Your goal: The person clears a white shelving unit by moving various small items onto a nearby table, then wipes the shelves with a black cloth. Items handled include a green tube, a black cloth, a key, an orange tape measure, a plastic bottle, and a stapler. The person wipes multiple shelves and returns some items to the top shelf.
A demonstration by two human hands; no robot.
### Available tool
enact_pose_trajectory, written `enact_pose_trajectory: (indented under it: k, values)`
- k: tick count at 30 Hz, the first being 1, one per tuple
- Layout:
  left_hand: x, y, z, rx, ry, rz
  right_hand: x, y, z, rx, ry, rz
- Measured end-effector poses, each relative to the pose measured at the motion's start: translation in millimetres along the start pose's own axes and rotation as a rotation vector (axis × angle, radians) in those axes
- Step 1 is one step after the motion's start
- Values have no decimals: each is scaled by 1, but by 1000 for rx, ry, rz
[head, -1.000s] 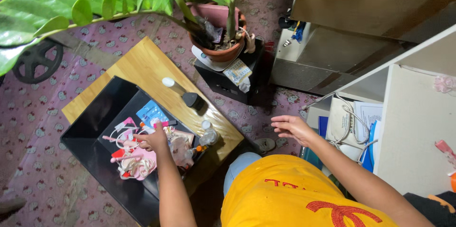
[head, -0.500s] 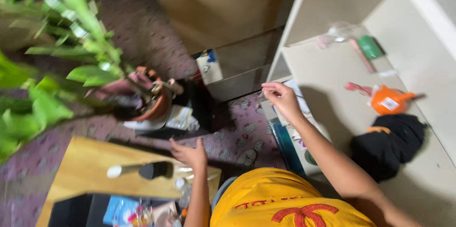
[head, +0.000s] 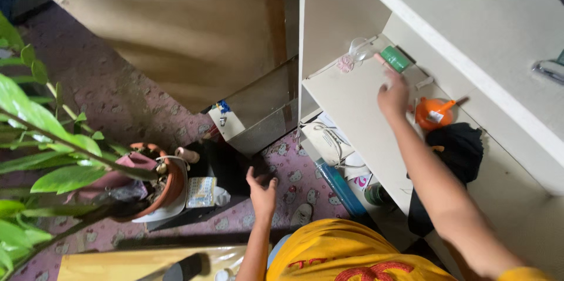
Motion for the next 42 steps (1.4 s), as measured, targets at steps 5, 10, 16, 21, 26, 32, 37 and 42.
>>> enact_pose_trajectory:
  k: [5,10,16,21,26,32,37,42]
  values:
    - [12,-6,1,-100,5,16,39,-17,-70,99,-45,207]
    - [35,2,-6,-106,-10,68,55,-32,-107,-64,-147,349]
    - [76,-16,-16,-119,6,5,46,-32,-102,-211,-133,545]
    - [110,-61,-24,-261,-104,135,22,-2,-72,-143,-363,187]
    - [124,-153,-36,-553,27,534,-79,5,74,176,123,-157]
    - [101,-214,-54,-449,580,851,-91,-18,97,-261,161,-281]
    - [87,-195,-40,-634,875,1072,-13,0,3,-119,-60,369]
    - [115,-171,-29,-731,848,1190,10,-5,-23,-323,-104,529]
Point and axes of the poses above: each hand's wrist, its own z-axis away from the middle knuckle, its own y-axis out of the back of the hand, x = y × z, the point moved 4 cm from there along -z, towards the middle knuckle, and after that the axes turned 10 degrees about z, right-handed, at the moved point
